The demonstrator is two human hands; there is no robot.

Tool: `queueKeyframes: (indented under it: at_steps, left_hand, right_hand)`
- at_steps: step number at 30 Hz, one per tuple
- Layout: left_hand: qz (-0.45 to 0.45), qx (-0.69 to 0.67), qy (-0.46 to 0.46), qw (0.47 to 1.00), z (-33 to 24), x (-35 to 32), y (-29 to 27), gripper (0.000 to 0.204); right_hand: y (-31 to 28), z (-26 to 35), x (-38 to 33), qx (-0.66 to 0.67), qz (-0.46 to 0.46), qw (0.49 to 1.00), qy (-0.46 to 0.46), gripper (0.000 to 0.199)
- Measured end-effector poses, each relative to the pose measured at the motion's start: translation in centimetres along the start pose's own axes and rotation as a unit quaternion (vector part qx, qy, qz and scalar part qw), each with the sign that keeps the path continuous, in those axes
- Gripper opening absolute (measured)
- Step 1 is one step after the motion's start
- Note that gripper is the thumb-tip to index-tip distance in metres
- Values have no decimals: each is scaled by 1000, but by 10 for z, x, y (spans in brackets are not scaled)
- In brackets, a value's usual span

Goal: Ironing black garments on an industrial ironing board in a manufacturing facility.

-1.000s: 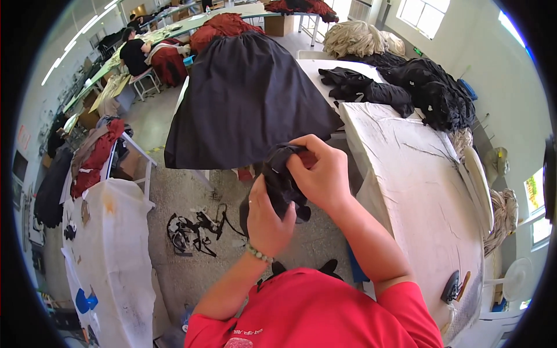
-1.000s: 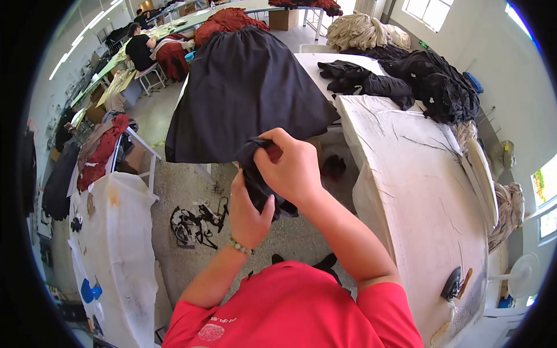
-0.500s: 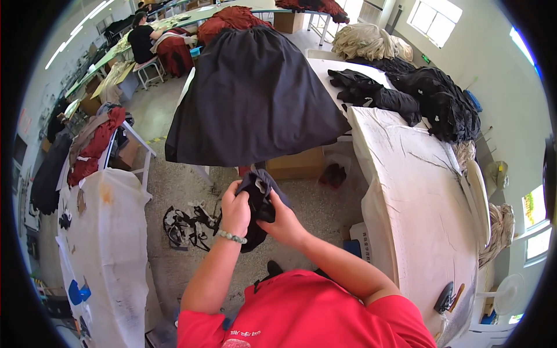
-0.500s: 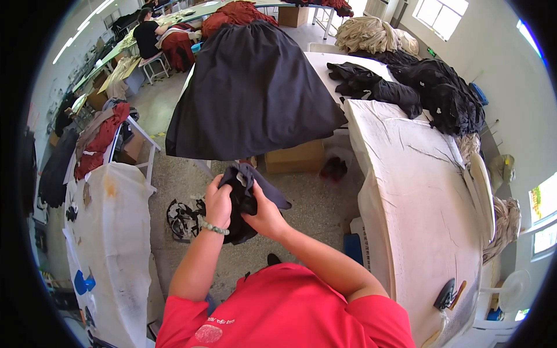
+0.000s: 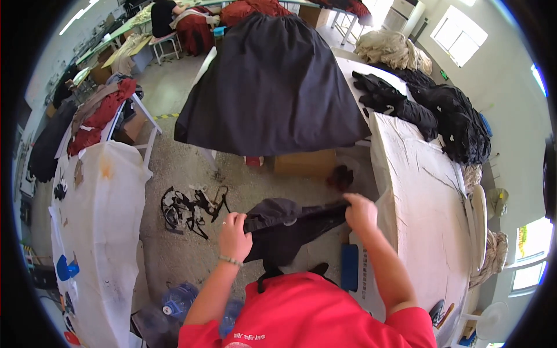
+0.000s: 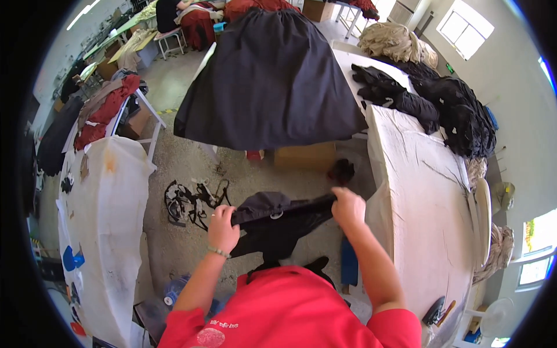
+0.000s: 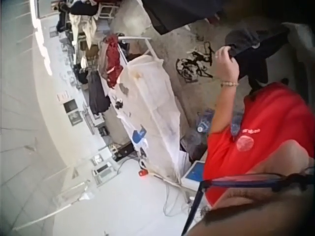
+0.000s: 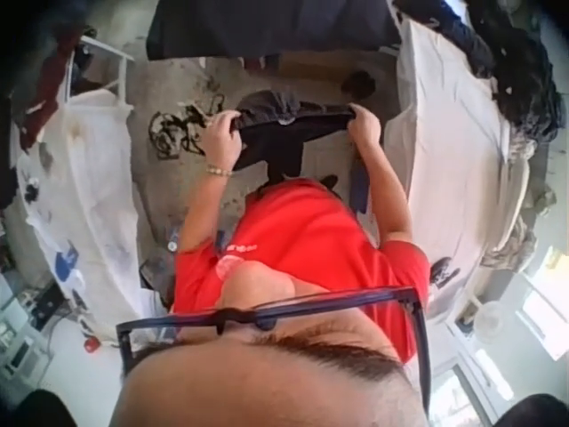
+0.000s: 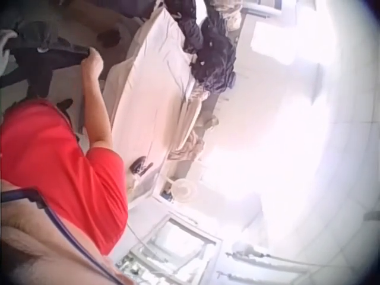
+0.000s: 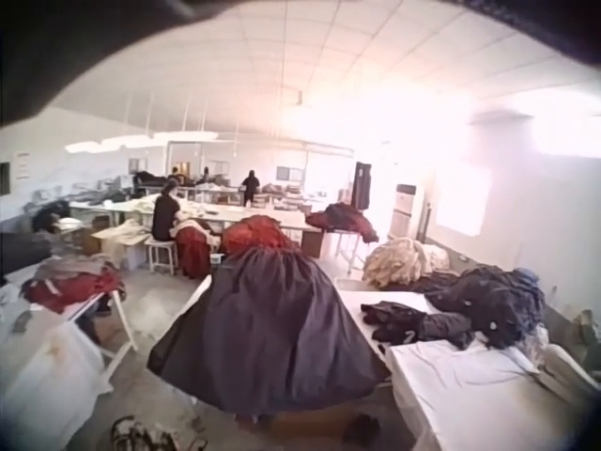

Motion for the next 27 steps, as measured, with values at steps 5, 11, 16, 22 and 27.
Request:
queueKeyframes:
  at_steps: [5, 11, 16, 22, 27]
  left_hand:
    - [190, -457, -444, 747, 101, -76, 156, 41]
    - [36, -589, -353, 726, 56, 7, 124, 30]
    - [-67, -464, 99, 878, -109, 58, -34, 37]
    - [-115, -84, 161, 977, -69, 64, -38, 22]
    - [-16, -141, 172, 975, -71, 120, -50, 17]
  right_hand:
    - [-158, 115, -15, -15, -138, 972, -190, 29]
    - [-82, -5, -11, -192, 235, 952, -35, 28]
    - [-214, -22, -2, -25, -174, 984, 11, 25]
    - [-116, -34, -27, 165, -49, 981, -91, 27]
    - [-66, -44, 32, 100, -17, 993, -58, 23]
Point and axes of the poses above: each hand's wrist, its own x-axis towards the middle knuckle, its own y-axis out of the palm, z = x × y, the point moved 9 cm from there along x, towards the middle knuckle, and after that the axes turned 15 degrees about -x, right-handed, at the moved point
